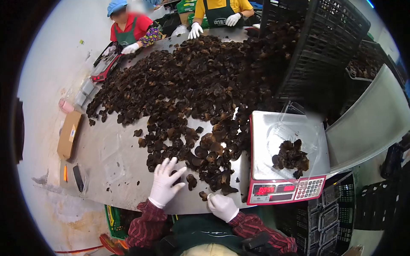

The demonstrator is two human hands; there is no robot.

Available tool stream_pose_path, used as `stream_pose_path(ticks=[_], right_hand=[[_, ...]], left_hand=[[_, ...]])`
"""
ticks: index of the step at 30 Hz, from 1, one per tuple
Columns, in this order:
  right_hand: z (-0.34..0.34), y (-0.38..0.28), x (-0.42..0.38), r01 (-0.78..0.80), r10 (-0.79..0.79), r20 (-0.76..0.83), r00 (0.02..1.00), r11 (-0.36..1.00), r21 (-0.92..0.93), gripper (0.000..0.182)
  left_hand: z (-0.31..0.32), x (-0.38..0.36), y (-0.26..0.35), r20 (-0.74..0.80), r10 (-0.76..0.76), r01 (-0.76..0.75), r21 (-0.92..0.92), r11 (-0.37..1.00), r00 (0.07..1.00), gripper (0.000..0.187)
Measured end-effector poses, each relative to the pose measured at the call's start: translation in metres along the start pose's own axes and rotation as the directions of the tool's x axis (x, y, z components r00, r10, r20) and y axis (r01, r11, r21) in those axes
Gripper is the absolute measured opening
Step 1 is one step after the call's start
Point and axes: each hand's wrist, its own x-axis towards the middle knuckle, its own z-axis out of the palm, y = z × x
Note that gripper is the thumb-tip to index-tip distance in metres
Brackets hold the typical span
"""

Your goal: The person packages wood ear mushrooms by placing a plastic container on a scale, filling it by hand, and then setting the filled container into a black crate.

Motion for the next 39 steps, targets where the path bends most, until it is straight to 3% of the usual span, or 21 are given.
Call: stream_pose_path(ticks=[2,6,8,9,14,16,18,19,22,24,26,30,32,33,34,35,37,39], right_hand=[[-0.002,-0.002,0.001,0.009,-0.009,-0.004,1.000,1.000,0.003,0.016],[-0.005,0.002,-0.002,0.031,-0.032,0.029,0.999,0.998,0.056,0.017],[-0.005,0.001,0.000,0.025,-0.027,0.015,1.000,0.997,0.074,0.018],[-0.007,-0.002,0.000,0.007,-0.007,0.049,0.999,1.000,-0.006,0.019],[-0.005,-0.001,0.000,-0.004,0.006,0.064,0.998,1.000,-0.020,0.020],[-0.006,-0.002,-0.002,-0.014,0.015,0.059,0.998,1.000,-0.013,0.020],[-0.007,-0.003,-0.001,-0.016,0.017,0.056,0.998,1.000,-0.021,0.020],[-0.007,-0.003,-0.001,-0.019,0.020,0.054,0.998,1.000,-0.021,0.020],[-0.009,-0.002,0.000,-0.023,0.023,0.050,0.998,1.000,0.002,0.020],[-0.010,-0.002,0.001,-0.018,0.017,0.043,0.999,0.999,0.032,0.021],[-0.009,0.001,0.001,-0.043,0.041,0.048,0.998,0.998,0.051,0.021],[-0.013,-0.002,0.003,-0.070,0.065,0.045,0.997,0.990,0.121,0.022],[-0.013,-0.003,0.001,-0.035,0.031,0.031,0.999,0.990,0.137,0.022],[-0.016,-0.008,-0.002,-0.020,0.010,0.103,0.995,0.995,0.093,0.022],[-0.020,-0.013,-0.006,-0.004,-0.005,0.177,0.984,0.999,0.050,0.021],[-0.026,-0.019,-0.005,0.014,-0.030,0.196,0.980,0.997,0.080,0.020],[-0.028,-0.021,-0.011,0.026,-0.044,0.230,0.972,0.996,0.082,0.019],[-0.033,-0.024,-0.017,0.040,-0.059,0.263,0.963,0.996,0.079,0.018]], left_hand=[[0.004,0.018,0.025,0.026,0.135,-0.129,-0.157,0.979,0.991,0.060],[0.045,0.037,0.074,0.116,0.273,-0.255,-0.147,0.956,0.955,0.054],[0.062,0.036,0.064,0.093,0.259,-0.250,-0.092,0.964,0.961,0.050],[0.061,0.032,0.057,0.084,0.238,-0.232,-0.078,0.970,0.968,0.048],[0.032,0.023,0.030,0.152,0.158,-0.157,-0.021,0.987,0.976,0.038],[0.020,0.028,0.033,0.114,0.187,-0.189,0.014,0.982,0.976,0.032],[0.025,0.038,0.042,-0.065,0.117,-0.126,-0.164,0.978,0.991,0.027],[0.031,0.049,0.052,-0.142,0.108,-0.132,-0.168,0.977,0.984,0.027],[0.054,0.080,0.076,-0.011,0.063,-0.063,-0.022,0.998,0.998,0.024],[0.077,0.094,0.075,-0.001,0.054,-0.054,0.050,0.997,0.999,0.018],[0.079,0.092,0.067,-0.066,0.012,-0.016,-0.064,0.998,0.998,0.015],[0.026,0.064,0.048,-0.258,-0.164,0.038,-0.432,0.901,0.952,0.017],[-0.012,0.030,0.026,-0.220,-0.242,0.140,-0.399,0.906,0.945,0.018],[-0.023,0.005,0.006,-0.167,-0.312,0.225,-0.399,0.889,0.935,0.017],[-0.033,-0.020,-0.015,-0.212,-0.304,0.222,-0.338,0.915,0.929,0.017],[-0.047,-0.051,-0.039,-0.098,-0.360,0.330,-0.234,0.915,0.928,0.015],[-0.061,-0.116,-0.079,-0.053,-0.480,0.479,-0.032,0.877,0.876,0.010],[-0.069,-0.174,-0.110,0.044,-0.655,0.629,0.237,0.741,0.755,0.008]])
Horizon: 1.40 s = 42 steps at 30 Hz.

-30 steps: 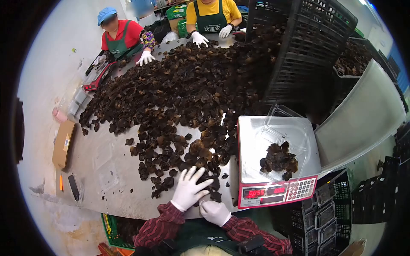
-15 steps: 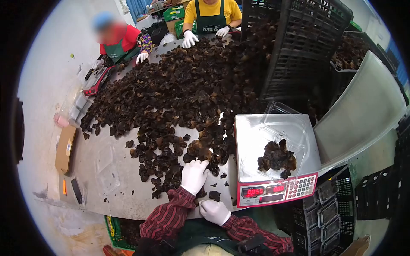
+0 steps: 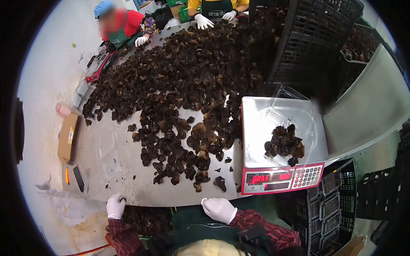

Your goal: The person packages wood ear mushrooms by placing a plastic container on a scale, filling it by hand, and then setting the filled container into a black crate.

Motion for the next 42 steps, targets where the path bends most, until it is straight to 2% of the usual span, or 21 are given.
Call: stream_pose_path(ticks=[1,3,5,7,9,10,11,13,14,15,17,19,21,23,25,27,33,35,37,39,42], right_hand=[[-0.004,-0.001,0.000,0.000,0.000,-0.032,0.999,1.000,-0.018,0.015],[-0.007,-0.001,-0.004,0.001,-0.003,-0.062,0.998,0.999,-0.036,0.013],[-0.008,-0.002,-0.007,-0.112,0.086,-0.169,0.982,0.983,-0.146,0.007],[-0.008,-0.001,-0.006,-0.207,0.171,-0.236,0.957,0.969,-0.134,0.015],[-0.008,-0.002,-0.004,-0.404,0.346,-0.375,0.860,0.911,-0.086,0.037],[-0.014,-0.008,-0.003,-0.576,0.560,-0.240,0.793,0.817,0.002,0.050],[-0.011,-0.004,-0.003,-0.576,0.558,-0.246,0.793,0.818,-0.002,0.050],[-0.004,0.006,0.000,-0.568,0.500,-0.295,0.815,0.791,-0.229,0.057],[-0.004,0.004,0.003,-0.620,0.573,-0.237,0.784,0.723,-0.303,0.049],[0.005,0.013,0.004,-0.614,0.579,-0.208,0.788,0.719,-0.327,0.038],[0.015,0.031,0.013,-0.427,0.390,-0.206,0.898,0.883,-0.193,0.028],[0.021,0.033,0.040,-0.254,0.242,-0.236,0.941,0.967,-0.020,0.036],[0.028,0.029,0.054,-0.250,0.247,-0.109,0.963,0.968,-0.017,0.037],[0.020,0.019,0.062,-0.240,0.241,-0.066,0.968,0.970,0.033,0.041],[0.017,0.019,0.056,-0.260,0.260,-0.064,0.964,0.966,0.003,0.035],[0.016,0.024,0.046,-0.264,0.261,-0.115,0.958,0.964,-0.009,0.030],[0.023,0.040,0.031,-0.208,0.192,-0.270,0.944,0.978,-0.032,0.015],[0.024,0.043,0.031,-0.203,0.185,-0.287,0.940,0.979,-0.035,0.012],[0.023,0.040,0.031,-0.257,0.250,-0.275,0.928,0.966,0.012,0.009],[0.022,0.041,0.032,-0.232,0.227,-0.277,0.934,0.973,0.016,0.008],[0.018,0.039,0.035,-0.214,0.211,-0.286,0.935,0.977,0.019,0.008]], left_hand=[[0.007,-0.009,-0.029,0.103,-0.038,0.029,0.088,0.996,0.994,0.017],[-0.007,-0.020,-0.005,0.036,-0.150,0.137,0.238,0.962,0.988,0.033],[-0.001,-0.008,0.020,-0.098,-0.005,0.006,0.012,1.000,0.995,0.044],[0.001,0.009,0.088,-0.308,0.299,-0.338,-0.079,0.938,0.903,0.043],[0.005,0.022,0.157,-0.285,0.507,-0.571,-0.222,0.791,0.813,0.046],[0.008,0.018,0.188,-0.234,0.592,-0.633,-0.186,0.751,0.771,0.051],[0.011,0.013,0.216,-0.183,0.670,-0.694,-0.155,0.703,0.719,0.056],[0.030,0.013,0.253,-0.125,0.753,-0.762,-0.159,0.628,0.646,0.059],[0.043,0.019,0.258,-0.112,0.769,-0.777,-0.110,0.620,0.630,0.055],[0.060,0.028,0.255,-0.140,0.749,-0.761,-0.086,0.642,0.648,0.045],[0.074,0.045,0.242,-0.194,0.673,-0.691,-0.034,0.722,0.714,0.038],[0.062,0.057,0.233,-0.209,0.582,-0.590,0.030,0.807,0.786,0.036],[0.042,0.063,0.229,-0.206,0.513,-0.520,0.026,0.854,0.833,0.034],[0.023,0.072,0.240,-0.313,0.541,-0.557,0.044,0.829,0.781,0.031],[0.013,0.077,0.269,-0.346,0.560,-0.651,-0.266,0.711,0.753,0.027],[0.021,0.090,0.308,-0.421,0.677,-0.794,-0.241,0.559,0.604,0.023],[0.079,0.136,0.382,-0.141,0.660,-0.675,-0.154,0.721,0.738,0.018],[0.075,0.140,0.367,-0.194,0.573,-0.571,-0.553,0.606,0.796,0.018],[0.034,0.127,0.339,-0.223,0.560,-0.510,-0.746,0.429,0.798,0.018],[0.007,0.107,0.290,-0.133,0.497,-0.361,-0.843,0.398,0.858,0.018],[-0.025,0.070,0.190,0.002,0.405,-0.243,-0.797,0.552,0.914,0.017]])
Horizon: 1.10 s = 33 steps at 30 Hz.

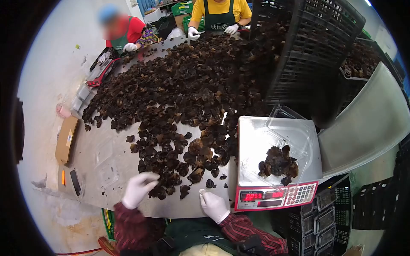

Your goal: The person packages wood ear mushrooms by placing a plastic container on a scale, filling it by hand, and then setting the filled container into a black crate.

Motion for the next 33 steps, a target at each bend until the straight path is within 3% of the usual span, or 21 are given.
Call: stream_pose_path(ticks=[1,2,3,5,7,8,10,11,13,15,17,20,21,25,29,31,33], right_hand=[[-0.001,-0.001,0.001,-0.009,0.009,-0.004,1.000,1.000,-0.003,0.007],[0.000,0.000,0.001,-0.008,0.008,-0.004,1.000,1.000,0.000,0.007],[0.002,0.001,0.001,-0.011,0.011,-0.010,1.000,1.000,-0.002,0.007],[0.003,0.001,-0.001,-0.015,0.015,-0.015,1.000,1.000,-0.005,0.007],[0.003,0.001,0.000,-0.017,0.017,0.015,1.000,1.000,-0.026,0.007],[0.002,0.001,0.000,-0.012,0.013,0.012,1.000,1.000,-0.029,0.007],[0.001,0.001,0.000,-0.008,0.009,0.028,1.000,0.999,-0.038,0.007],[0.000,0.001,0.000,-0.003,0.004,0.028,1.000,0.999,-0.041,0.007],[0.000,0.000,0.000,-0.007,0.008,0.023,1.000,0.999,-0.044,0.007],[0.000,0.000,0.000,-0.012,0.013,0.029,0.999,0.999,-0.049,0.007],[0.000,0.000,0.001,-0.013,0.014,0.037,0.999,0.999,-0.052,0.007],[0.001,0.002,0.000,-0.008,0.009,0.028,1.000,1.000,-0.028,0.008],[0.001,0.002,0.000,-0.017,0.018,0.033,0.999,0.999,-0.034,0.008],[0.000,0.000,0.002,-0.034,0.036,0.044,0.998,0.998,-0.046,0.009],[-0.005,-0.003,0.006,-0.106,0.108,0.102,0.989,0.994,-0.027,0.008],[-0.003,-0.002,0.004,-0.111,0.113,0.108,0.988,0.994,-0.019,0.007],[-0.003,-0.001,0.004,-0.140,0.139,0.116,0.983,0.990,-0.003,0.006]], left_hand=[[-0.028,-0.027,-0.004,0.031,-0.154,0.148,0.142,0.979,0.988,0.016],[-0.054,-0.054,-0.024,0.063,-0.167,0.141,0.298,0.944,0.984,0.017],[-0.076,-0.081,-0.048,0.071,-0.320,0.262,0.425,0.866,0.945,0.019],[-0.092,-0.119,-0.070,0.078,-0.396,0.322,0.452,0.832,0.915,0.020],[-0.090,-0.121,-0.057,-0.141,-0.446,0.338,0.852,0.401,0.884,0.026],[-0.079,-0.111,-0.057,-0.179,-0.438,0.385,0.808,0.446,0.881,0.036],[-0.050,-0.070,-0.053,-0.079,-0.031,0.079,0.738,0.670,0.996,0.042],[-0.029,-0.039,-0.028,-0.032,0.067,-0.030,0.656,0.754,0.997,0.045],[0.018,0.024,0.003,0.099,0.388,-0.367,0.594,0.715,0.916,0.050],[0.069,0.077,0.026,0.249,0.485,-0.543,0.468,0.698,0.838,0.054],[0.119,0.108,0.042,0.332,0.509,-0.602,0.537,0.590,0.795,0.060],[0.159,0.143,0.030,0.415,0.431,-0.598,0.578,0.555,0.801,0.065],[0.159,0.145,0.025,0.400,0.421,-0.580,0.584,0.568,0.815,0.060],[0.127,0.130,-0.005,0.438,0.331,-0.546,0.599,0.586,0.836,0.045],[0.061,0.090,-0.005,0.549,0.118,-0.518,0.665,0.538,0.828,0.054],[0.026,0.091,0.008,0.656,-0.022,-0.474,0.568,0.673,0.755,0.053],[0.003,0.115,-0.017,0.632,0.137,-0.338,0.209,0.918,0.763,0.046]])
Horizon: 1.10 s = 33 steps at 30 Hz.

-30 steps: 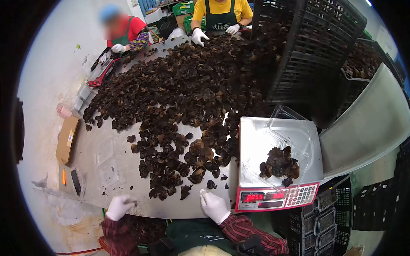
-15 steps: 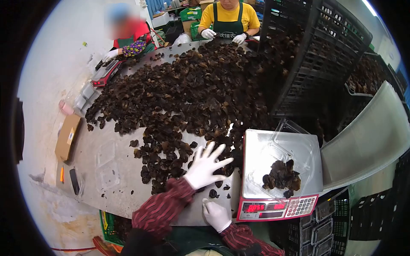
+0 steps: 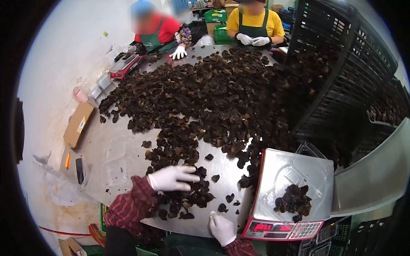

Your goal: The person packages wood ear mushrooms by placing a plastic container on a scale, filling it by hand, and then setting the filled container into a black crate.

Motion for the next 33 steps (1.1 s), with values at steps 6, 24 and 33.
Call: stream_pose_path(ticks=[6,24,33], right_hand=[[0.007,0.005,0.001,0.059,-0.054,-0.092,0.994,0.997,0.053,0.004],[-0.002,-0.005,0.003,0.031,-0.030,-0.056,0.998,0.999,0.017,0.006],[-0.001,-0.004,0.000,-0.008,0.007,-0.014,1.000,1.000,-0.018,0.002]], left_hand=[[-0.041,0.065,-0.091,-0.648,-0.272,0.497,0.191,0.846,0.712,0.056],[-0.044,0.066,-0.064,-0.552,-0.277,0.534,0.383,0.754,0.787,0.063],[-0.044,0.037,-0.066,-0.594,0.059,0.084,0.210,0.974,0.802,0.027]])
